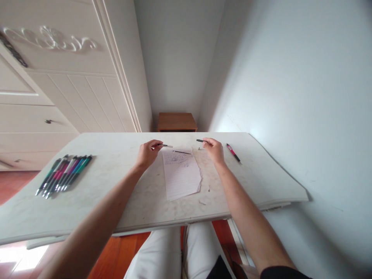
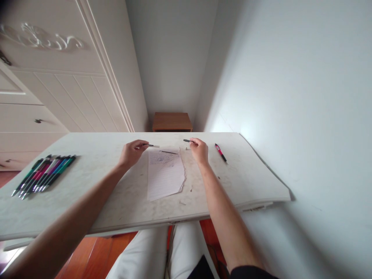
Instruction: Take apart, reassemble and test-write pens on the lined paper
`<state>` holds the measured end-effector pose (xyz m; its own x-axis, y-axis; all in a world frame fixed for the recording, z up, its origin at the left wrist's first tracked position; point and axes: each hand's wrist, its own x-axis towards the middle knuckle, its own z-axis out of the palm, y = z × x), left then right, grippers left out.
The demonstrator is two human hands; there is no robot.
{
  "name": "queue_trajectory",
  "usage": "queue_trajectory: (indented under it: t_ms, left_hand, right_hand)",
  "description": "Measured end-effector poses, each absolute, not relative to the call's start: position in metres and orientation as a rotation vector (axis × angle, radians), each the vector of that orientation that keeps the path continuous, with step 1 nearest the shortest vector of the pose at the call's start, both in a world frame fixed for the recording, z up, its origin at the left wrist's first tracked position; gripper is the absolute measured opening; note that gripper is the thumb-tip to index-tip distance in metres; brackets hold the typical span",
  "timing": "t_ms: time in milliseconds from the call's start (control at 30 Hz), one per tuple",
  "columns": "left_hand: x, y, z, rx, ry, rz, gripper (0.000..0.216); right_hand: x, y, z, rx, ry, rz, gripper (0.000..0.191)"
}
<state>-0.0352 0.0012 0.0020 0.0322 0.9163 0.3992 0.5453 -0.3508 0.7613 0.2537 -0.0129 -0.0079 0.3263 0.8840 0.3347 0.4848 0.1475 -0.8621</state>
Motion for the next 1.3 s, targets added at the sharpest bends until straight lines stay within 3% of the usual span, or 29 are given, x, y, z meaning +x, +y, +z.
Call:
queue_trajectory:
  t_ms: [467,1000,1300]
  left_hand:
    - [-0.042,0.004,-0.007,2.187,1.800,0.884,0.024]
    - [-0.041,0.004,-0.008,2.220,1.746,0.890,0.023]
    - [-0.037,0.001,-0.005,2.282,1.680,0.966,0.022]
  right_hand:
    - [0.255,-0.012,-0.022,-1.728,-1.686,0.119,0.031]
    - [0.262,-0.004,-0.024,-1.625,-1.287,0.376,0.041]
    - [0.244,-0.019,-0.008,-1.417,-1.488,0.050,0.029]
